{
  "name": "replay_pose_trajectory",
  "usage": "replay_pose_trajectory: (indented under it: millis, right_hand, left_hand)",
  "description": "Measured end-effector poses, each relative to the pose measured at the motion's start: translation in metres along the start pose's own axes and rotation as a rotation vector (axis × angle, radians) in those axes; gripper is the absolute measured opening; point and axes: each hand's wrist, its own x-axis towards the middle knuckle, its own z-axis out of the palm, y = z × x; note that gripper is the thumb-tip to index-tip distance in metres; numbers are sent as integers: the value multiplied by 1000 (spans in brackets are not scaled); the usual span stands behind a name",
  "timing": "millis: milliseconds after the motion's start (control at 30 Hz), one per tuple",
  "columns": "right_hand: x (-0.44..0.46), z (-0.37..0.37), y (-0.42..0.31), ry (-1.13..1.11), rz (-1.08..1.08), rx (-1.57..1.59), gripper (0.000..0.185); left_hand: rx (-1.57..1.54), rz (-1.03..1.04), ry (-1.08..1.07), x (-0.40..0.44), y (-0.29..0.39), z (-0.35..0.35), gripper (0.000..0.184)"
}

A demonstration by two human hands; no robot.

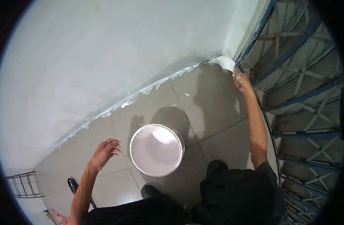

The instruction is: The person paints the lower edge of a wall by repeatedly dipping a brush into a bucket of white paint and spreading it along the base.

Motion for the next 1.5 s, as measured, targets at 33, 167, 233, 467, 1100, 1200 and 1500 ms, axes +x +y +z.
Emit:
replay_pose_trajectory:
  millis: [33, 167, 233, 467, 1100, 1200, 1500]
  right_hand:
    - [-2, 0, -3, 11, 5, -33, 27]
    - [23, -3, 14, -101, 57, 88, 25]
    - [31, 1, 23, -122, 92, 162, 25]
    - [50, 15, 31, -147, 103, 200, 23]
    - [-1, 9, 0, -22, -138, 94, 27]
    - [12, 25, 19, 54, -48, 68, 25]
    - [17, 66, 6, -51, 79, 120, 21]
  left_hand:
    - [-3, -7, -4, 1, -2, 0, 23]
    - [-17, -18, -7, 4, -3, -3, 23]
    - [-19, -19, -1, 3, -2, -2, 22]
    - [-21, -26, -6, 6, -5, -5, 24]
    - [-42, -11, -2, 6, 2, 0, 23]
    - [-43, -15, -3, 6, 2, -1, 23]
    - [-61, -9, 5, 3, -1, -4, 21]
